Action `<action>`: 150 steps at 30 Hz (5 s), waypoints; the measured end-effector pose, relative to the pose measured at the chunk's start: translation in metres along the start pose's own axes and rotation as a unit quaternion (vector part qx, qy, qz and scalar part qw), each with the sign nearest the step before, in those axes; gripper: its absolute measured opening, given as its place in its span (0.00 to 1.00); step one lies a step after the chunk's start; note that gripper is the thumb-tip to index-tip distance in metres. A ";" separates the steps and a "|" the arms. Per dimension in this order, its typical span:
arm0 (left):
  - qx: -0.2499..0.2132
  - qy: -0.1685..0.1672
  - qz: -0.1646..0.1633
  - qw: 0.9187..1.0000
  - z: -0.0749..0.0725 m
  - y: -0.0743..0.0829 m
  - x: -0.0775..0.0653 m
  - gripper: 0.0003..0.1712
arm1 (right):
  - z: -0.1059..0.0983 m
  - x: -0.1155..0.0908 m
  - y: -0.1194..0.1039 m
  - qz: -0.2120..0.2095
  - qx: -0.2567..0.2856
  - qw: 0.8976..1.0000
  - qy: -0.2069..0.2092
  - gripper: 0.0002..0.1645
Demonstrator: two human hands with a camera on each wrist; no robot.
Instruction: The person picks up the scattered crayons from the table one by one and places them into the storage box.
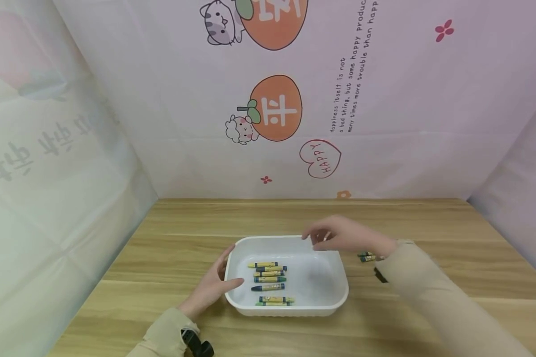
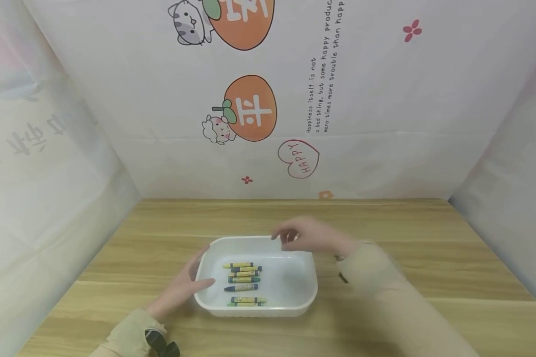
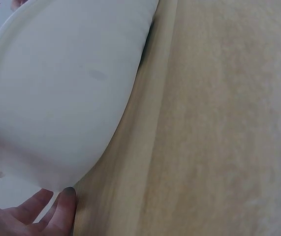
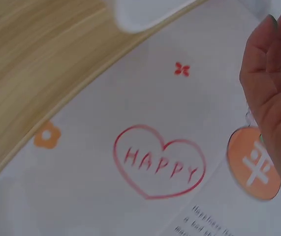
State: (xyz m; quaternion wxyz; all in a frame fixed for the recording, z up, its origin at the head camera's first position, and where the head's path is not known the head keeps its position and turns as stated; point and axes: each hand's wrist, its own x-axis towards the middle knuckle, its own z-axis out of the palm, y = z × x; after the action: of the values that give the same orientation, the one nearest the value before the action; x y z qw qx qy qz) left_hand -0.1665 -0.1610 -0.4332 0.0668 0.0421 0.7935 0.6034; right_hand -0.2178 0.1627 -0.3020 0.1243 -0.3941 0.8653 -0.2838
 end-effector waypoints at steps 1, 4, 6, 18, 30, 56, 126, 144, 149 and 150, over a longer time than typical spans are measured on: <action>-0.001 -0.001 0.000 1.000 0.000 0.001 0.000 0.51 | -0.003 -0.005 0.004 0.006 -0.001 1.000 0.009 0.14; 0.000 -0.004 0.000 1.000 -0.001 0.002 -0.001 0.51 | -0.009 -0.021 0.017 0.025 0.008 0.999 0.033 0.14; 0.003 -0.005 0.002 1.000 -0.001 0.002 -0.002 0.51 | -0.011 -0.030 0.029 0.033 0.006 0.998 0.043 0.14; 0.001 -0.006 -0.004 1.000 -0.003 0.002 -0.001 0.51 | 0.007 -0.074 0.105 0.096 -0.036 0.993 0.065 0.16; -0.009 -0.029 0.006 1.000 -0.004 0.007 -0.002 0.50 | 0.026 -0.084 0.125 0.129 -0.056 0.986 0.094 0.14; 0.010 -0.013 0.009 1.000 -0.002 0.004 -0.002 0.52 | 0.031 -0.092 0.139 0.114 -0.097 0.987 0.054 0.11; -0.005 -0.035 0.011 0.999 0.000 0.001 0.002 0.51 | 0.082 0.075 -0.023 0.088 -0.047 0.983 -0.153 0.12; 0.004 -0.009 0.003 1.000 -0.001 0.000 0.000 0.52 | 0.020 0.019 -0.009 0.008 0.009 0.999 -0.046 0.15; 0.002 -0.009 0.001 1.000 -0.001 -0.001 0.001 0.51 | 0.003 -0.008 0.010 0.011 0.033 0.999 0.018 0.16; 0.000 -0.010 0.001 1.000 -0.001 -0.001 0.002 0.51 | 0.000 -0.014 0.015 0.015 0.037 0.999 0.033 0.16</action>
State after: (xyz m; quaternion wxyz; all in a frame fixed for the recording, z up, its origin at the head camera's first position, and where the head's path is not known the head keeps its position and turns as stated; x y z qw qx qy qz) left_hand -0.1681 -0.1618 -0.4338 0.0747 0.0487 0.7926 0.6032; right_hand -0.2176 0.1808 -0.3110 0.1147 -0.3667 0.8635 -0.3266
